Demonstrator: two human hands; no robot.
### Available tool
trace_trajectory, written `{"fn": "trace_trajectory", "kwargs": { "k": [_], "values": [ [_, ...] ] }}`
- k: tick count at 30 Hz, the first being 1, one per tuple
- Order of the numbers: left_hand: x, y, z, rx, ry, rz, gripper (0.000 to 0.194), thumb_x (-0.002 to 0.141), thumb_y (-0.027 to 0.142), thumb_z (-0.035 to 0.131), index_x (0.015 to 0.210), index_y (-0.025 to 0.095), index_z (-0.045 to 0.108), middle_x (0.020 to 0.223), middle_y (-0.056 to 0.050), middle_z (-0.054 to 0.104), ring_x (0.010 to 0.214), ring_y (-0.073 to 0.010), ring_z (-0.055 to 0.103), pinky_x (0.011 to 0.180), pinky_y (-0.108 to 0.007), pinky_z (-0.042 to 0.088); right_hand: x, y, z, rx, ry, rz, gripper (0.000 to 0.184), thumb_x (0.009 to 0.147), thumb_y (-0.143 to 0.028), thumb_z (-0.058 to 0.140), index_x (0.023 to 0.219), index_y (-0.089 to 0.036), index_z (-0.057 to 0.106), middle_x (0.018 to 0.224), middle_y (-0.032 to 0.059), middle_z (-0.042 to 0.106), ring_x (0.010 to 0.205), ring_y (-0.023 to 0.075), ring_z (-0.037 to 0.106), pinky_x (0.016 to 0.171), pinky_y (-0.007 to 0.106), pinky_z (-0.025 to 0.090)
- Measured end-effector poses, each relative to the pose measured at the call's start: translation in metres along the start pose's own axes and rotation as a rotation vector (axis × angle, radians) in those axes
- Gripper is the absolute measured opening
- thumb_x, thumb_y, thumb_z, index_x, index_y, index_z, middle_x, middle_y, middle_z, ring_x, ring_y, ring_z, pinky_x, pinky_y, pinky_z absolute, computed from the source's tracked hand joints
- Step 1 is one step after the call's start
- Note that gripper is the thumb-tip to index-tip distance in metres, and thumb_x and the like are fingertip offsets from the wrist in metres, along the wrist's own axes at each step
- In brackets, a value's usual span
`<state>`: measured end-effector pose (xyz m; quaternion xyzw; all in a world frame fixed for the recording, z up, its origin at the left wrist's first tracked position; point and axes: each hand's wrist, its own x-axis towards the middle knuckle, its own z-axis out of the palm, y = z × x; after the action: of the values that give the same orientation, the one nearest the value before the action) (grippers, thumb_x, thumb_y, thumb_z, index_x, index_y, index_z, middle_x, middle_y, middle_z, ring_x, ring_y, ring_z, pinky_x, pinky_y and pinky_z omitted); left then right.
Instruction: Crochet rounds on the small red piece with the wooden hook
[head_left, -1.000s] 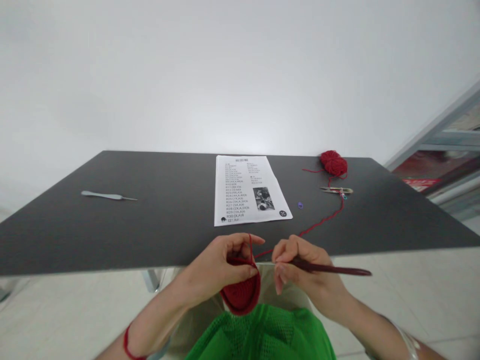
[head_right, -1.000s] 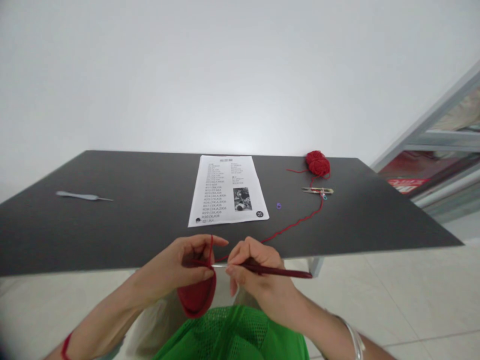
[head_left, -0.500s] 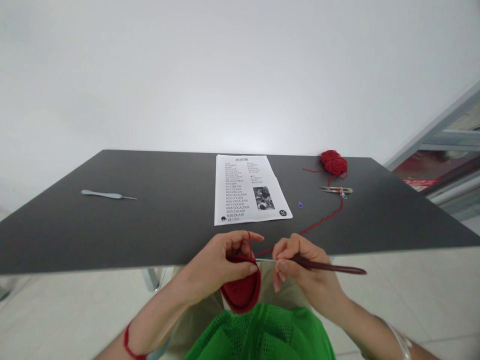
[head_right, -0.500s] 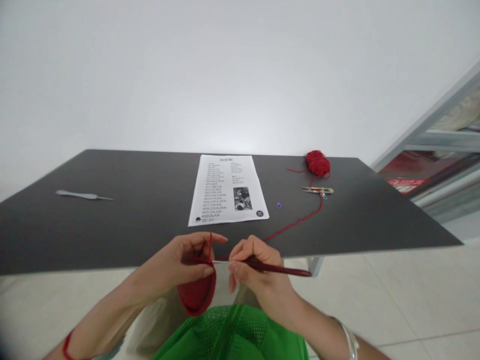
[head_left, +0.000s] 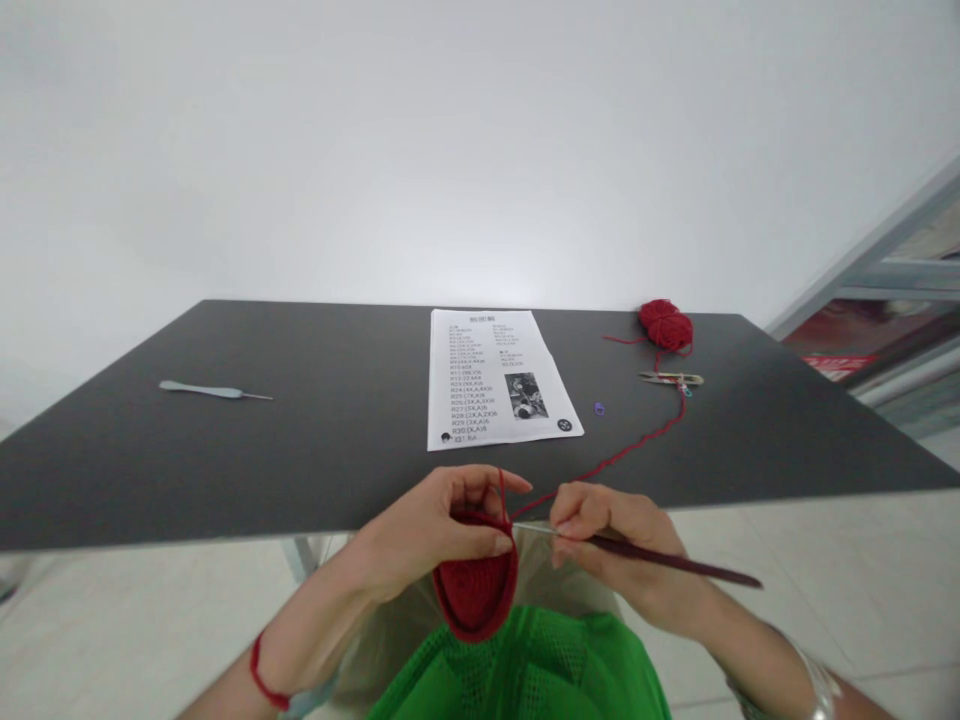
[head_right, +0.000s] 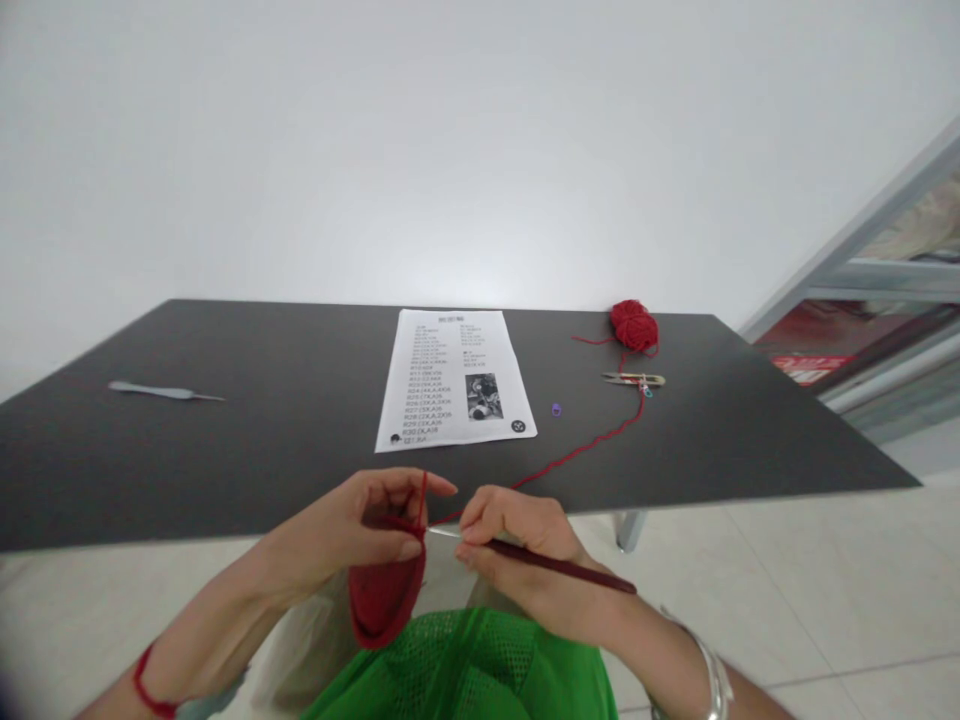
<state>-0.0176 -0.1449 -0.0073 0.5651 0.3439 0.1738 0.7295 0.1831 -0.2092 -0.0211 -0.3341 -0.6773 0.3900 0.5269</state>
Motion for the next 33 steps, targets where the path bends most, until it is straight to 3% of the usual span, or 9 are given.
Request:
{"fn": "trace_trajectory", "kwargs": {
  "k": [7, 11, 17, 25, 33],
  "values": [
    [0.002, 0.002, -0.003, 0.051, -0.029, 0.015, 0.039, 0.065, 0.015, 0.07, 0.104, 0.017, 0.065, 0.072, 0.006, 0.058, 0.065, -0.0095, 0.052, 0.062, -0.024, 0.039, 0.003, -0.004, 0.004, 0.246, 0.065, 0.253, 0.019, 0.084, -0.028, 0.069, 0.071, -0.02, 0.058, 0.069, -0.0023, 0.057, 0.052, 0.0096, 0.057, 0.05, 0.023, 0.044],
    [0.003, 0.004, -0.001, 0.076, 0.012, 0.012, 0.04, 0.065, 0.015, 0.069, 0.104, 0.017, 0.064, 0.072, 0.006, 0.056, 0.065, -0.0101, 0.051, 0.062, -0.024, 0.038, 0.0, -0.002, 0.008, 0.14, 0.088, 0.22, 0.017, 0.085, -0.024, 0.066, 0.071, -0.019, 0.059, 0.071, -0.0006, 0.059, 0.055, 0.0108, 0.058, 0.052, 0.023, 0.045],
    [0.001, 0.004, 0.004, 0.028, 0.076, 0.023, 0.044, 0.064, 0.018, 0.071, 0.108, 0.017, 0.064, 0.073, 0.005, 0.055, 0.065, -0.0105, 0.05, 0.062, -0.025, 0.037, -0.007, 0.0, 0.019, -0.045, 0.186, 0.061, 0.016, 0.083, -0.014, 0.064, 0.07, -0.021, 0.058, 0.067, -0.0016, 0.06, 0.054, 0.0104, 0.055, 0.05, 0.021, 0.041],
    [0.0, 0.005, 0.003, 0.053, 0.046, 0.008, 0.042, 0.065, 0.014, 0.068, 0.107, 0.016, 0.064, 0.073, 0.005, 0.057, 0.067, -0.0104, 0.052, 0.064, -0.025, 0.039, -0.006, 0.001, 0.011, 0.235, 0.161, 0.236, 0.019, 0.085, -0.028, 0.068, 0.072, -0.02, 0.057, 0.07, -0.0024, 0.057, 0.052, 0.0098, 0.058, 0.05, 0.022, 0.044],
    [0.0, 0.002, -0.002, 0.017, -0.031, -0.009, 0.04, 0.065, 0.013, 0.07, 0.104, 0.018, 0.066, 0.072, 0.007, 0.057, 0.066, -0.0091, 0.052, 0.063, -0.023, 0.038, -0.001, -0.009, 0.0, 0.011, 0.048, 0.153, 0.022, 0.086, -0.031, 0.066, 0.068, -0.02, 0.06, 0.066, 0.0018, 0.062, 0.061, 0.0145, 0.058, 0.055, 0.027, 0.045]
  ]
}}
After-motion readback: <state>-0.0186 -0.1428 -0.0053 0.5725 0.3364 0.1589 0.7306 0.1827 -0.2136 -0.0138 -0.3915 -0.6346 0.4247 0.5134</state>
